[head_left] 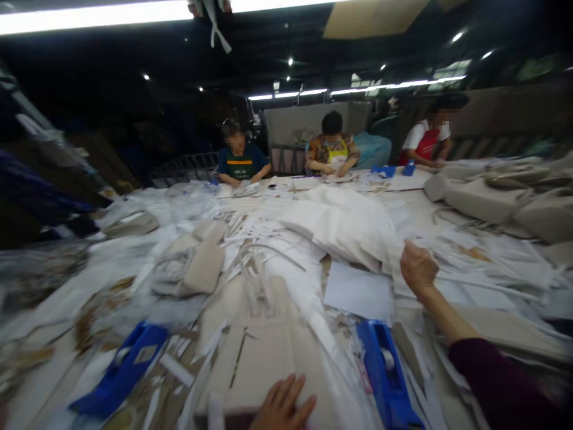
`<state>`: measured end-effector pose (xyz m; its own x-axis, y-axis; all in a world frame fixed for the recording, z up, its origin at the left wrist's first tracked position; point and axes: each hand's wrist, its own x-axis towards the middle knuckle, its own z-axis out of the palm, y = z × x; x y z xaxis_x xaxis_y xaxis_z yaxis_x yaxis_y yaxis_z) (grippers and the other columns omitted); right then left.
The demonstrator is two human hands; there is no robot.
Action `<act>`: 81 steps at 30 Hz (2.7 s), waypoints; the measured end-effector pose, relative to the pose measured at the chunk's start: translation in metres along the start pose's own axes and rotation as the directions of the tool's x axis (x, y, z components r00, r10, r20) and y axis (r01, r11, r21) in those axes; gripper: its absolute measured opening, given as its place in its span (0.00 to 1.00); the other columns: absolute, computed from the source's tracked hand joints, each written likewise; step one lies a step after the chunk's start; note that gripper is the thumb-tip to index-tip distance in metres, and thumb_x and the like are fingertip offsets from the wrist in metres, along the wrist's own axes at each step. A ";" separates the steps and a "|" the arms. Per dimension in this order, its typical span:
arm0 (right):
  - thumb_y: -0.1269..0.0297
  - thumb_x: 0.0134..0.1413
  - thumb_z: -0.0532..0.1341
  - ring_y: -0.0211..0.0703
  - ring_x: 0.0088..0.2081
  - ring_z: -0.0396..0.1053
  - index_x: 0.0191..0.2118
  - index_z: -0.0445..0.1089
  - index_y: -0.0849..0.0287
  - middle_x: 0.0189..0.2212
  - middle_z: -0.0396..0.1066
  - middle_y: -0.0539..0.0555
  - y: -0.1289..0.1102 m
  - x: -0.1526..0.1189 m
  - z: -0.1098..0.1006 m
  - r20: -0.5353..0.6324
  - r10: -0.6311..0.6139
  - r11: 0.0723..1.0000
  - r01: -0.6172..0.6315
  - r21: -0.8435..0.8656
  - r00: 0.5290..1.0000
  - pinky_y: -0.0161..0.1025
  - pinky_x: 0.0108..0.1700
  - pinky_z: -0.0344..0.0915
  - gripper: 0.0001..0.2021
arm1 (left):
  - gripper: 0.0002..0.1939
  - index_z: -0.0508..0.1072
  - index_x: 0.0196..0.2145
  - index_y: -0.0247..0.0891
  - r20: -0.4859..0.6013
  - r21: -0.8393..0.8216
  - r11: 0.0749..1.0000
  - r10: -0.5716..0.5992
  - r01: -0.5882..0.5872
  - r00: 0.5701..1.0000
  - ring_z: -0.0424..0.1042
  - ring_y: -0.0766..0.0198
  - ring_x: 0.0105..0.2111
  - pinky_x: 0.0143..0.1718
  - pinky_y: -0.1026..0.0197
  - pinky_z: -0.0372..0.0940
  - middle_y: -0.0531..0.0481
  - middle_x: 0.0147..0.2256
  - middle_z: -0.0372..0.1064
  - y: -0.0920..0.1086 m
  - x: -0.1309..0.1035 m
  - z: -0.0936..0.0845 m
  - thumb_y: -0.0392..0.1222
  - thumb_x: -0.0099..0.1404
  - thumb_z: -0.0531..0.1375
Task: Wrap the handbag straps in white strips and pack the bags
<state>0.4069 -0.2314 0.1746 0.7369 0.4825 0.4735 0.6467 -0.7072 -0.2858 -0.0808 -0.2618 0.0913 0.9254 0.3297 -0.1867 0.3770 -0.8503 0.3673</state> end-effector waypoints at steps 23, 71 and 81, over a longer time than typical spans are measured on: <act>0.70 0.58 0.53 0.47 0.47 0.68 0.47 0.72 0.56 0.44 0.74 0.56 -0.211 -0.320 -0.049 0.561 -0.803 0.589 0.410 0.697 0.200 0.42 0.49 0.61 0.15 | 0.23 0.64 0.56 0.43 -0.139 -0.380 0.918 -0.173 0.109 0.975 0.58 0.57 0.59 0.62 0.48 0.52 0.45 0.58 0.62 -0.122 -0.067 -0.088 0.48 0.64 0.56; 0.57 0.59 0.48 0.40 0.26 0.61 0.31 0.59 0.56 0.24 0.63 0.50 -0.144 -0.300 -0.071 0.734 -0.294 0.796 -0.268 0.543 0.612 0.36 0.27 0.54 0.10 | 0.11 0.66 0.44 0.39 -0.029 0.040 0.991 0.130 -0.129 0.991 0.72 0.58 0.33 0.29 0.60 0.62 0.46 0.36 0.72 -0.018 0.045 -0.084 0.35 0.65 0.50; 0.49 0.56 0.59 0.42 0.33 0.69 0.38 0.70 0.48 0.34 0.70 0.53 -0.047 -0.332 -0.116 0.792 0.184 0.727 -0.623 0.289 0.582 0.37 0.27 0.68 0.11 | 0.11 0.68 0.43 0.40 -0.104 0.158 0.788 0.612 -0.595 0.784 0.68 0.60 0.41 0.39 0.58 0.62 0.45 0.41 0.71 -0.002 0.153 -0.099 0.37 0.68 0.48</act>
<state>0.1088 -0.4184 0.1271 0.7043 0.5598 -0.4365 0.0682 -0.6654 -0.7434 0.0642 -0.1690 0.1520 0.9601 -0.2195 0.1735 -0.2592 -0.9311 0.2565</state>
